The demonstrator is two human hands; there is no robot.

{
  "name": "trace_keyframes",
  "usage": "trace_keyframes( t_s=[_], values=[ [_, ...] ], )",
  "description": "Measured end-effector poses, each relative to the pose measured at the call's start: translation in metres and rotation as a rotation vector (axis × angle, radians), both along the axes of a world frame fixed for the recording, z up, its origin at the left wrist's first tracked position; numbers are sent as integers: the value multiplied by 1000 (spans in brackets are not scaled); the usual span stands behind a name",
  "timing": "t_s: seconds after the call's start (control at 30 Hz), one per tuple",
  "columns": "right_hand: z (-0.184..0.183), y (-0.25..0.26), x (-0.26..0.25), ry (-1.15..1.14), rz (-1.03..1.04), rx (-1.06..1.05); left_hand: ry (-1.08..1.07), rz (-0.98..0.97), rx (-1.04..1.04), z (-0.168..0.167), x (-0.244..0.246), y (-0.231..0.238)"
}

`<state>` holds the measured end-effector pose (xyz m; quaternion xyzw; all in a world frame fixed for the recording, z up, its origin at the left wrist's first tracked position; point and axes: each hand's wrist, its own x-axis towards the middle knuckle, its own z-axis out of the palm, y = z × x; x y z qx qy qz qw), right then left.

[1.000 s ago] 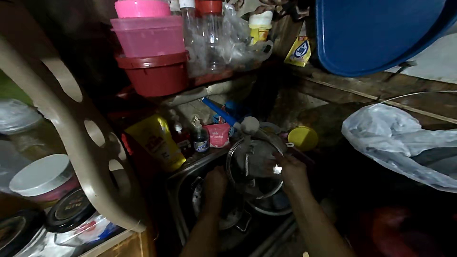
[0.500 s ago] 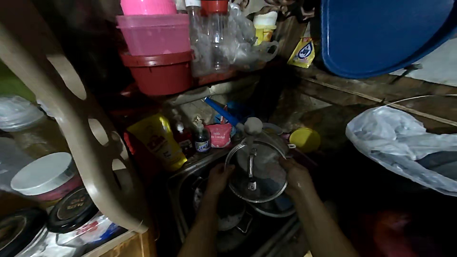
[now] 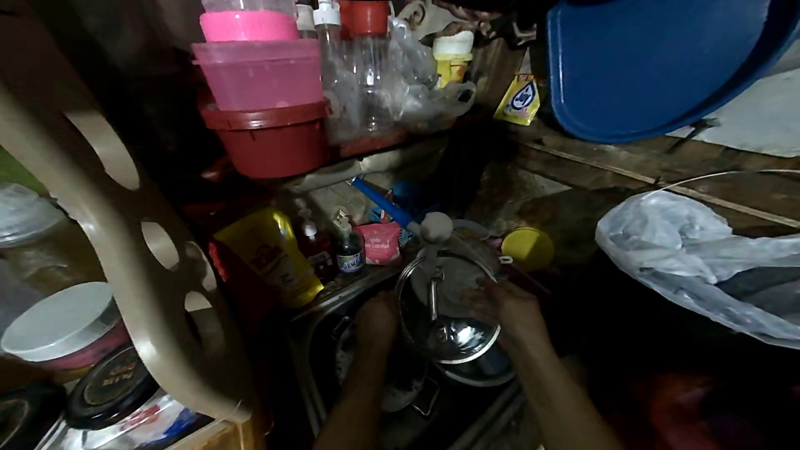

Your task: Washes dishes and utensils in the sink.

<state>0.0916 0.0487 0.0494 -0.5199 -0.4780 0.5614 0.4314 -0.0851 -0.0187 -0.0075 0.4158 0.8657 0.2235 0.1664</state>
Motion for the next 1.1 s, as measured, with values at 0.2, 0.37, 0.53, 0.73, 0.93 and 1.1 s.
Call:
trace_keyframes(
  t_s=[0.2,0.37,0.53,0.73,0.93,1.1],
  values=[
    [-3,0,1,44,-25,-25,-505,463,501,-11,-34,3],
    [-23,10,-9,221,-50,-166,-82,12,430,-25,8,11],
    [-41,10,-12,344,-119,-291,174,-208,135,-12,32,10],
    [-51,10,-14,445,-105,-223,-61,67,449,-33,7,2],
    [-50,10,-15,467,-52,-284,-528,282,495,0,-3,5],
    [-51,9,-10,479,-68,-319,-593,219,410,11,-12,3]
  ],
)
